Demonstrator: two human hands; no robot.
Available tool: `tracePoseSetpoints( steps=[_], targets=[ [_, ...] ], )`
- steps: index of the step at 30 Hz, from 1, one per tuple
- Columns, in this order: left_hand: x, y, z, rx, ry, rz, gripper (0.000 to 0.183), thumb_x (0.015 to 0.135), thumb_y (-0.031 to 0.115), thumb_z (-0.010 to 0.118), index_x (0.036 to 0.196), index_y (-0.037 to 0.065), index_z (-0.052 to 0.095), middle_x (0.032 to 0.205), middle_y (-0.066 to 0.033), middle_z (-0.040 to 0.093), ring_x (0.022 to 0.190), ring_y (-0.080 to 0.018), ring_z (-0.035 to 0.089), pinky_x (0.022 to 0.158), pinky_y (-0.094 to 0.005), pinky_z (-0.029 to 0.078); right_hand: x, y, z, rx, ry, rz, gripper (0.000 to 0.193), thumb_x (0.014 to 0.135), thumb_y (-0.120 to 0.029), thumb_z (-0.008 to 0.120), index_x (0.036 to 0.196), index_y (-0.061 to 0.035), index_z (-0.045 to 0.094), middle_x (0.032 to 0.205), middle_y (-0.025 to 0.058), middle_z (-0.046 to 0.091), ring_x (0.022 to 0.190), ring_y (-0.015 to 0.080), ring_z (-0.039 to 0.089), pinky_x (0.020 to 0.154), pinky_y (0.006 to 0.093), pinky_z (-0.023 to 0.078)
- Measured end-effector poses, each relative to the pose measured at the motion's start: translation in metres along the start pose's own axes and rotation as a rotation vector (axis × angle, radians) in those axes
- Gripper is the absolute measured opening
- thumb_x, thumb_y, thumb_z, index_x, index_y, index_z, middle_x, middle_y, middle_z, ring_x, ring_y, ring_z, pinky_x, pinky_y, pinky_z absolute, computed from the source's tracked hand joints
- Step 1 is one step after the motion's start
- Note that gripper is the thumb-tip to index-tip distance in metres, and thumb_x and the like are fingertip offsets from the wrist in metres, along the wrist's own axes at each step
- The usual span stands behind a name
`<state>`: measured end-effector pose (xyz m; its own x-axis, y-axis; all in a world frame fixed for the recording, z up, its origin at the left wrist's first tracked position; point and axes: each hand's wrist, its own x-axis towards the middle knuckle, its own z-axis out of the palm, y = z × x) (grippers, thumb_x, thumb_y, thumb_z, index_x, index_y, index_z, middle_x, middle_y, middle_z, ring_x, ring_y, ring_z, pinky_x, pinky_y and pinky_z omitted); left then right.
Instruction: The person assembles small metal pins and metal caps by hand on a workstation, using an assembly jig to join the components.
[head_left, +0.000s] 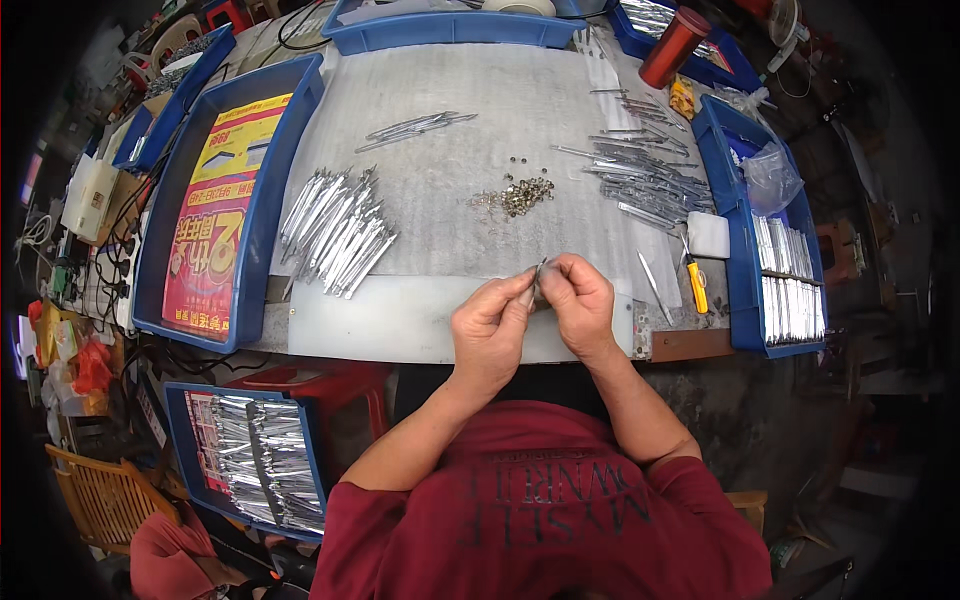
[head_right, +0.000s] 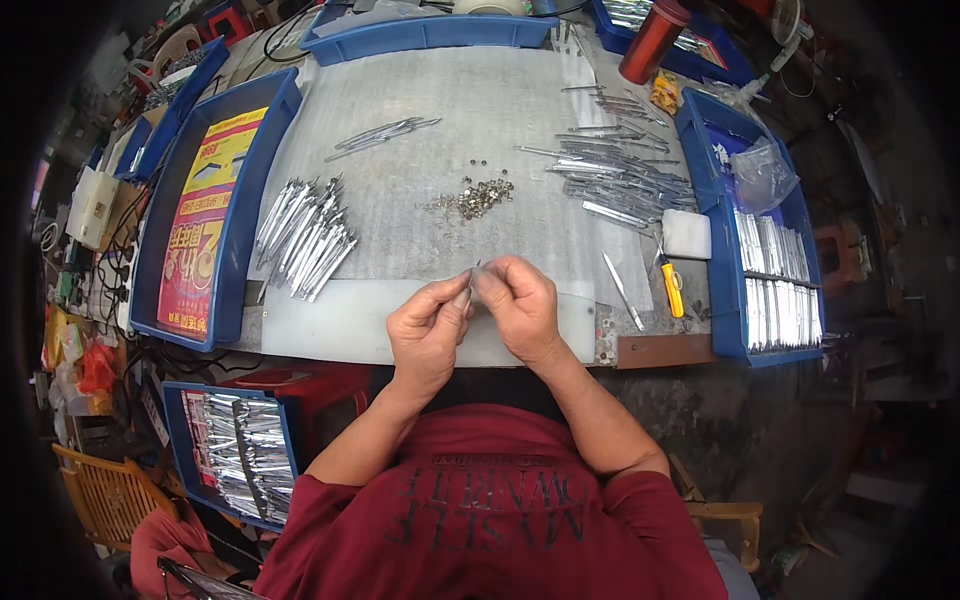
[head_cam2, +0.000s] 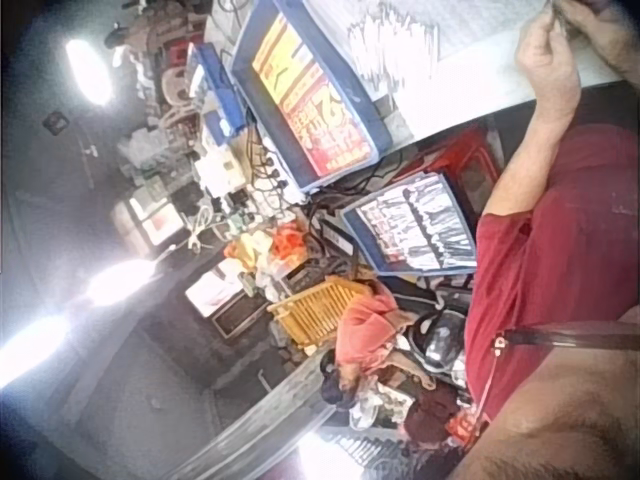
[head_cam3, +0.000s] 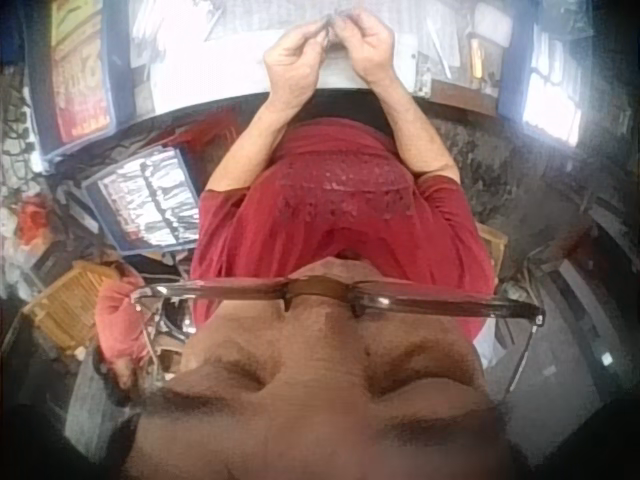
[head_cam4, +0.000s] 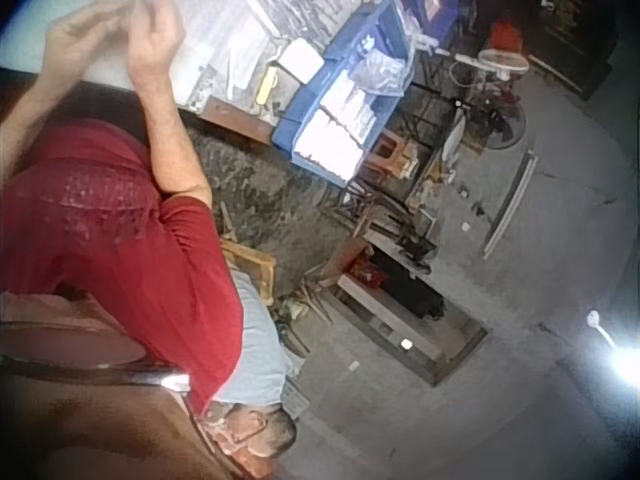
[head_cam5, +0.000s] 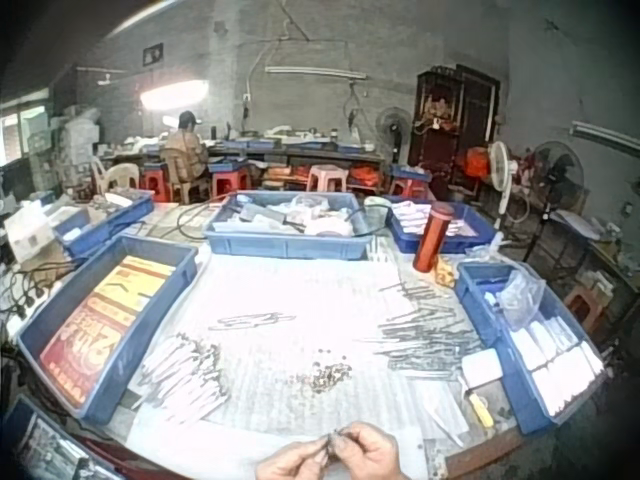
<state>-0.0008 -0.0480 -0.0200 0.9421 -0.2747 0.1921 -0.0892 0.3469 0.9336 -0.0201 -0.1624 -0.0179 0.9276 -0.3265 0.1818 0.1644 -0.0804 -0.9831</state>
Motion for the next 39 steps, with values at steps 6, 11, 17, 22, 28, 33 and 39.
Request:
tracePoseSetpoints(
  steps=[6, 11, 17, 22, 28, 33, 39],
  targets=[
    [0.000, 0.002, 0.000, -0.132, 0.024, -0.119, 0.018, 0.080, -0.005, 0.049, 0.096, -0.005, 0.057, 0.087, -0.0092, 0.057, 0.078, -0.0112, 0.055, 0.068, -0.0213, 0.045, 0.004, 0.003, 0.000, 0.042, 0.007, -0.014, 0.011, 0.080, -0.009, 0.055, 0.076, 0.0007, 0.052, 0.067, 0.0030, 0.051, 0.059, 0.0077, 0.046, 0.051, 0.0215, 0.038],
    [-0.002, 0.002, 0.000, -0.060, 0.019, -0.098, 0.018, 0.080, -0.006, 0.050, 0.096, -0.005, 0.057, 0.086, -0.0092, 0.057, 0.077, -0.0110, 0.054, 0.067, -0.0210, 0.045, 0.003, 0.001, -0.001, -0.079, -0.031, -0.117, 0.012, 0.079, -0.009, 0.056, 0.075, 0.0009, 0.051, 0.064, 0.0056, 0.050, 0.056, 0.0106, 0.046, 0.049, 0.0234, 0.038],
    [-0.003, -0.002, 0.001, 0.119, 0.025, 0.002, 0.016, 0.079, -0.004, 0.052, 0.094, -0.004, 0.058, 0.075, -0.0071, 0.056, 0.066, -0.0100, 0.052, 0.058, -0.0209, 0.043, 0.000, 0.004, 0.001, -0.191, 0.020, -0.224, 0.012, 0.081, -0.008, 0.052, 0.074, 0.0011, 0.050, 0.063, 0.0080, 0.049, 0.055, 0.0141, 0.047, 0.049, 0.0260, 0.038],
    [-0.002, -0.003, 0.002, 0.158, 0.034, 0.057, 0.015, 0.079, -0.003, 0.052, 0.092, -0.004, 0.058, 0.072, -0.0072, 0.056, 0.062, -0.0105, 0.051, 0.055, -0.0214, 0.041, -0.002, 0.003, 0.000, -0.151, 0.010, -0.159, 0.012, 0.081, -0.009, 0.052, 0.074, 0.0011, 0.049, 0.063, 0.0084, 0.049, 0.055, 0.0146, 0.047, 0.049, 0.0264, 0.038],
    [-0.002, -0.007, -0.001, 0.290, -0.003, 0.209, 0.018, 0.081, -0.003, 0.050, 0.098, -0.003, 0.057, 0.070, -0.0005, 0.050, 0.055, -0.0036, 0.042, 0.046, -0.0173, 0.033, -0.004, 0.001, 0.002, -0.130, 0.007, -0.129, 0.011, 0.082, -0.008, 0.050, 0.075, 0.0013, 0.049, 0.063, 0.0081, 0.048, 0.055, 0.0142, 0.046, 0.049, 0.0266, 0.038],
    [-0.003, -0.007, 0.002, 0.314, -0.006, 0.222, 0.017, 0.080, -0.004, 0.050, 0.096, -0.004, 0.057, 0.066, -0.0007, 0.050, 0.057, -0.0053, 0.044, 0.048, -0.0183, 0.036, -0.003, 0.001, 0.002, -0.141, 0.026, -0.083, 0.011, 0.082, -0.008, 0.049, 0.076, 0.0012, 0.048, 0.063, 0.0082, 0.048, 0.055, 0.0149, 0.046, 0.050, 0.0268, 0.038],
    [-0.002, -0.003, 0.004, 0.157, -0.011, 0.148, 0.017, 0.081, -0.003, 0.050, 0.096, -0.004, 0.057, 0.068, -0.0007, 0.051, 0.057, -0.0052, 0.043, 0.048, -0.0178, 0.035, -0.006, 0.001, 0.001, -0.235, 0.052, -0.158, 0.011, 0.082, -0.008, 0.049, 0.076, 0.0009, 0.049, 0.064, 0.0088, 0.049, 0.055, 0.0161, 0.046, 0.050, 0.0271, 0.038]
  ],
)
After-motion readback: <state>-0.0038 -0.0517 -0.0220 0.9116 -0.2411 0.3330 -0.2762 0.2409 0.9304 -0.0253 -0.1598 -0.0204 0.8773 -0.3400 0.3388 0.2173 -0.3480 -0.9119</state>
